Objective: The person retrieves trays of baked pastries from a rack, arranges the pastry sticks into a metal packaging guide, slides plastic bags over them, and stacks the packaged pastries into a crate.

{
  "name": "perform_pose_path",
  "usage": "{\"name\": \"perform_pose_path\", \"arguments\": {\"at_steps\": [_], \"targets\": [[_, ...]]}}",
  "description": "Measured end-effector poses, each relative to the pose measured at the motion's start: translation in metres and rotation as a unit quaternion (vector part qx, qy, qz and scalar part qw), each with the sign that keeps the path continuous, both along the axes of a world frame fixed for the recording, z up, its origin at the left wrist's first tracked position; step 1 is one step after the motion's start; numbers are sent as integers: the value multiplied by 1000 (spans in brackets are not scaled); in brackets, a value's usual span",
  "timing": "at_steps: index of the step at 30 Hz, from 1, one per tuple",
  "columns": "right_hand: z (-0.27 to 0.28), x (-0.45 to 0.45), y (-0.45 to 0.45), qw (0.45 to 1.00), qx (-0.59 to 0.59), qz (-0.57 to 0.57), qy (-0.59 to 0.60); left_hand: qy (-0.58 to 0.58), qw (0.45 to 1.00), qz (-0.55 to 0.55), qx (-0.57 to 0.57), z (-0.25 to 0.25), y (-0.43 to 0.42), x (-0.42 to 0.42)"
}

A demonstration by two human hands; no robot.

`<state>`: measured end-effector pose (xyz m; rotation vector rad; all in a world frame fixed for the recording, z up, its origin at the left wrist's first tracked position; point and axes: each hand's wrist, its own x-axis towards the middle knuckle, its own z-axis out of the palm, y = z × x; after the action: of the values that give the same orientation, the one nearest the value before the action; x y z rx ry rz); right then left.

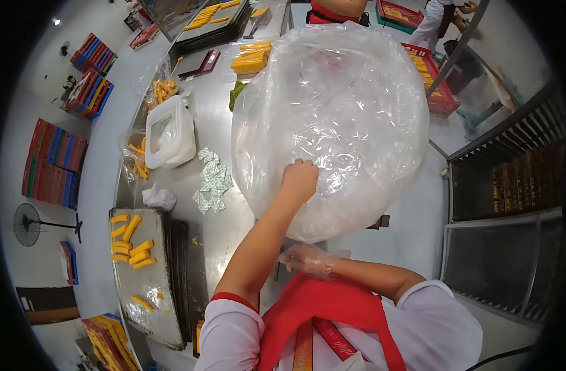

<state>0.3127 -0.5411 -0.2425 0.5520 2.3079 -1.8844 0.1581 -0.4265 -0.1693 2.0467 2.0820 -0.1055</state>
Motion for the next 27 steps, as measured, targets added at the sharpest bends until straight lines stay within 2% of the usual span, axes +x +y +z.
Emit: {"name": "perform_pose_path", "arguments": {"at_steps": [1, 2, 3, 4, 5, 7, 8, 10, 12, 14, 16, 18, 19, 21, 22, 24, 25, 26, 27], "targets": [[-2, 4, 0, 999, -29, -23, -6, 3, 1000, 3, -4, -2, 0, -2], [-4, 6, 0, 997, -57, -43, -12, -10, 999, -2, 50, 1, -1, -3], [-10, 4, 0, 998, -58, -38, -8, -22, 994, -7, 105, 4, -1, -5], [-17, 1, 0, 998, -58, -20, -4, -18, 994, -3, 104, 7, -1, -4], [-12, -2, 2, 998, -57, -3, 0, 59, 966, 36, 251, 15, 0, -2], [-1, -8, 4, 1000, -14, 13, -10, 138, 907, 76, 391, 22, -2, -7], [13, -13, 6, 999, 30, 25, -20, 101, 911, 136, 377, 18, -2, -14], [40, -24, 7, 997, 42, 40, -51, 66, 906, 204, 365, 15, -9, -29], [45, -29, 5, 994, 56, 52, -82, 9, 971, 181, 153, 16, -18, -44], [39, -30, -1, 998, 29, 43, -37, 10, 971, 176, 163, 14, -26, -45], [32, -31, -4, 997, 51, 55, -27, 13, 970, 167, 175, 14, -32, -45], [26, -30, -5, 995, 77, 68, -16, -93, 945, 175, 261, 24, -33, -42], [23, -28, -5, 995, 65, 68, -13, -91, 944, 176, 264, 29, -32, -41], [3, -26, -8, 996, 56, 75, -9, -174, 903, 200, 338, 44, -32, -32], [-20, -28, -11, 998, 12, 51, 35, -171, 902, 205, 340, 41, -32, -29], [0, -32, -12, 996, -31, 36, 78, -62, 900, 255, 348, 23, -39, -28], [19, -34, -6, 998, -26, 59, -13, -25, 896, 274, 349, 16, -44, -31], [40, -36, -3, 991, -19, 79, -103, 4, 949, 238, 208, 14, -48, -35], [41, -34, -5, 991, -15, 80, -103, 33, 979, 193, 60, 13, -53, -38]]}}
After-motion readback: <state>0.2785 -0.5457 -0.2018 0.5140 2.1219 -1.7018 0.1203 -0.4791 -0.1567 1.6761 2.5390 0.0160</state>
